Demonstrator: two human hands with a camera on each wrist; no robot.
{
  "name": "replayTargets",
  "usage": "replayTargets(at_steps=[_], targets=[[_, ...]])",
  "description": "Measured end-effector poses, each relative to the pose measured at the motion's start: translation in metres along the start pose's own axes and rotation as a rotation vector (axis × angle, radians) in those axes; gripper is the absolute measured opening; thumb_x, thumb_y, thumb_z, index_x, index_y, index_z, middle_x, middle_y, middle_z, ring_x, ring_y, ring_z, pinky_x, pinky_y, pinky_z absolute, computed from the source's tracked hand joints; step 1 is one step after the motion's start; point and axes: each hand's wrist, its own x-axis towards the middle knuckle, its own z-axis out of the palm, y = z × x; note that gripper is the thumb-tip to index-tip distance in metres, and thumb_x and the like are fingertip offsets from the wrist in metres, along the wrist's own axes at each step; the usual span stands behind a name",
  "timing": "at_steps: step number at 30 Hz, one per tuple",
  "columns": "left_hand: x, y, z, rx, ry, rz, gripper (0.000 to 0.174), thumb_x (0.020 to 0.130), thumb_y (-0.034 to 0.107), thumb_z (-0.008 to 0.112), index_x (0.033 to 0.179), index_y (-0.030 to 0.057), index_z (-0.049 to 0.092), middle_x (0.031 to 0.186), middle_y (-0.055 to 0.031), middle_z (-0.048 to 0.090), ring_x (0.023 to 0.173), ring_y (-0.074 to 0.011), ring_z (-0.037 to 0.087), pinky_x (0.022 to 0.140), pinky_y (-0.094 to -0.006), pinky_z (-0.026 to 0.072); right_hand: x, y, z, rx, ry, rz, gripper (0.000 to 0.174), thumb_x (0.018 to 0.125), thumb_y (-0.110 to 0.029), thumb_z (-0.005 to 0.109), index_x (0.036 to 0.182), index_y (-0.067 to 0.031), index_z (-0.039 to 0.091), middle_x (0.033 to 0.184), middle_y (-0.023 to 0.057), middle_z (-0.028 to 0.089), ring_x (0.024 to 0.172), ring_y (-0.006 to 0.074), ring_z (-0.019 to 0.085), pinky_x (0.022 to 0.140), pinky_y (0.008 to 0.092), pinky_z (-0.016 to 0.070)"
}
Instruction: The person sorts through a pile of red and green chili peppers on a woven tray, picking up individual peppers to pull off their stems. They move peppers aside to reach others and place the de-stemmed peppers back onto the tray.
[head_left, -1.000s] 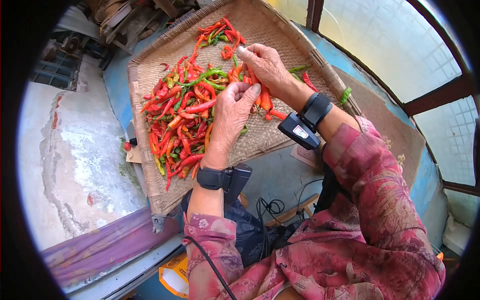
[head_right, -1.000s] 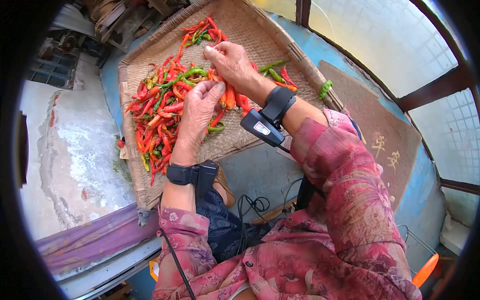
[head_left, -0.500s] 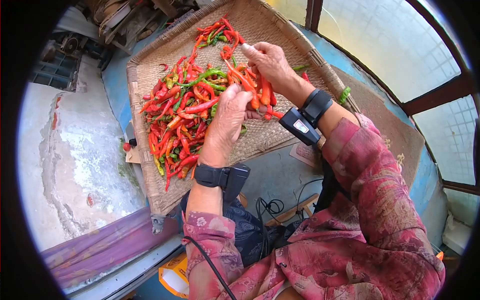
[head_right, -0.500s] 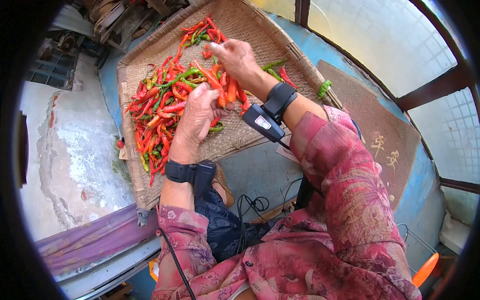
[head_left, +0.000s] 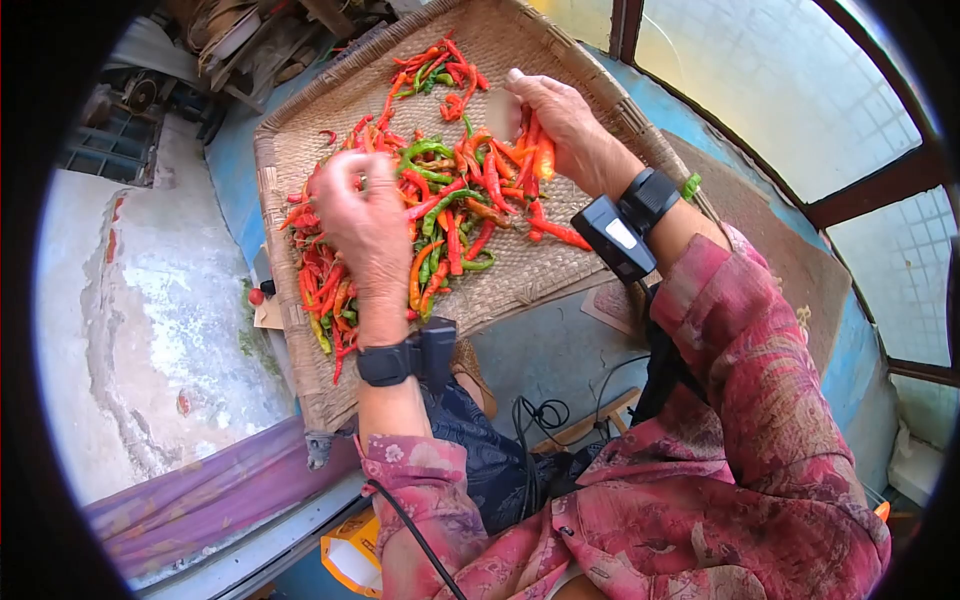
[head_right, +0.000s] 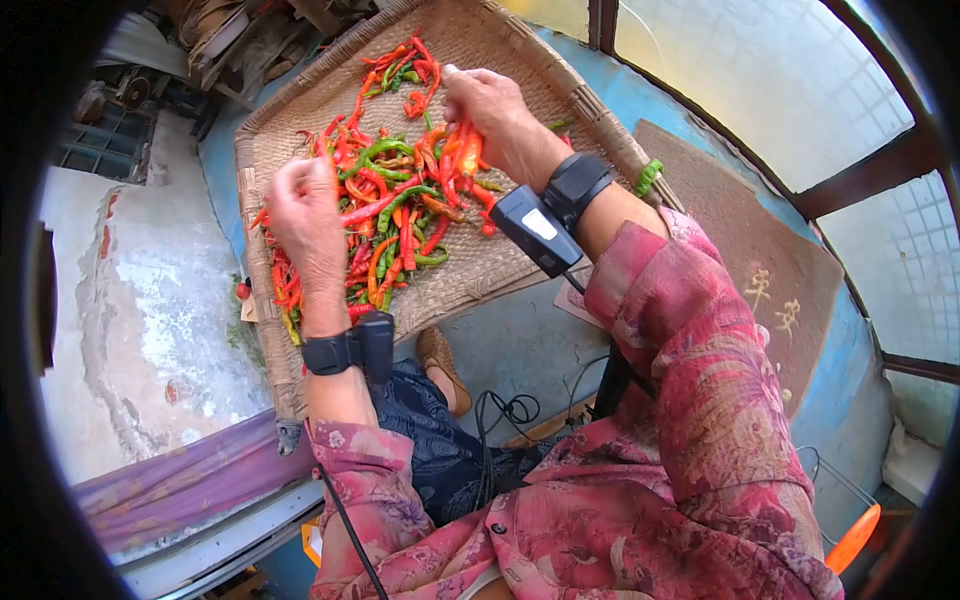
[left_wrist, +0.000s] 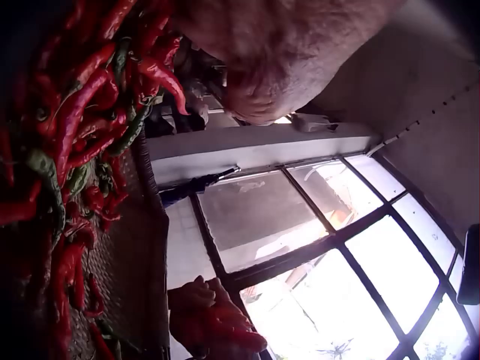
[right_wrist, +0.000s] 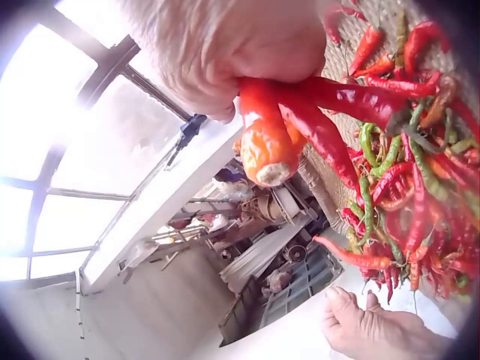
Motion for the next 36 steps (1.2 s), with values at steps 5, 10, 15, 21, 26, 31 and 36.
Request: replayTargets(at_steps=[5, 10, 15, 21, 26, 31, 36], targets=[[-0.045, 0.039, 0.039, -1.054, -0.769, -0.592, 0.04, 0.087, 0.04, 0.055, 0.105, 0.005, 0.051, 0.087, 0.0, 0.055, 0.074, -0.007, 0.05, 0.066, -0.0219, 0.0416, -0.011, 0.019, 0.017, -0.21, -0.096, -0.124, 0.024, 0.086, -0.029, 0.059, 0.085, -0.0056, 0.052, 0.069, 0.0024, 0.054, 0.057, 0.0088, 0.053, 0.051, 0.0224, 0.0451], [-0.044, 0.045, 0.038, -1.064, -0.833, -0.772, 0.037, 0.086, 0.042, 0.055, 0.097, 0.0066, 0.051, 0.076, 0.0005, 0.052, 0.056, -0.0076, 0.045, 0.049, -0.0219, 0.0377, -0.018, 0.022, 0.02, -0.346, -0.053, -0.159, 0.026, 0.086, -0.028, 0.058, 0.091, -0.0035, 0.053, 0.073, 0.0035, 0.056, 0.062, 0.0089, 0.054, 0.054, 0.0233, 0.046], [-0.042, 0.036, 0.042, -0.854, -0.719, -0.702, 0.036, 0.088, 0.042, 0.051, 0.096, 0.0071, 0.049, 0.073, 0.0007, 0.049, 0.058, -0.0085, 0.046, 0.051, -0.0221, 0.039, -0.028, 0.039, 0.017, -0.308, -0.242, 0.029, 0.025, 0.085, -0.024, 0.06, 0.094, -0.0034, 0.051, 0.078, 0.0034, 0.055, 0.066, 0.0102, 0.054, 0.056, 0.0245, 0.0469], [-0.04, 0.026, 0.045, -0.975, -0.642, -0.787, 0.038, 0.093, 0.042, 0.04, 0.104, 0.0074, 0.05, 0.085, -0.0031, 0.055, 0.07, -0.0107, 0.052, 0.058, -0.0251, 0.0436, -0.019, 0.035, 0.014, -0.501, -0.278, -0.091, 0.022, 0.086, -0.023, 0.058, 0.091, -0.0029, 0.052, 0.074, 0.0039, 0.056, 0.059, 0.0104, 0.053, 0.051, 0.0261, 0.046], [-0.026, 0.015, 0.034, -0.652, -0.419, -0.734, 0.041, 0.093, 0.036, 0.036, 0.095, -0.0013, 0.052, 0.075, -0.0073, 0.059, 0.062, -0.0133, 0.056, 0.058, -0.0268, 0.0469, -0.014, 0.029, 0.009, -0.457, -0.115, -0.08, 0.021, 0.09, -0.023, 0.052, 0.087, -0.0026, 0.051, 0.073, 0.0073, 0.057, 0.063, 0.0148, 0.057, 0.056, 0.0288, 0.05], [-0.016, -0.01, 0.025, -1.473, -0.045, -1.011, 0.032, 0.09, 0.034, 0.049, 0.093, 0.0033, 0.053, 0.085, -0.0077, 0.06, 0.068, -0.0127, 0.056, 0.056, -0.0244, 0.0449, -0.01, 0.007, 0.0, 0.026, 0.056, 0.218, 0.02, 0.09, -0.02, 0.049, 0.093, -0.0009, 0.049, 0.084, 0.0137, 0.058, 0.074, 0.0229, 0.061, 0.067, 0.0323, 0.0538], [-0.033, 0.025, 0.033, -0.995, -0.544, -0.83, 0.026, 0.086, 0.034, 0.058, 0.09, 0.0078, 0.054, 0.075, 0.0001, 0.055, 0.056, -0.005, 0.045, 0.047, -0.018, 0.0338, -0.015, 0.013, 0.008, 0.088, -0.194, 0.195, 0.019, 0.091, -0.017, 0.044, 0.103, -0.0022, 0.046, 0.093, 0.0147, 0.059, 0.087, 0.0245, 0.06, 0.078, 0.0348, 0.0515]])
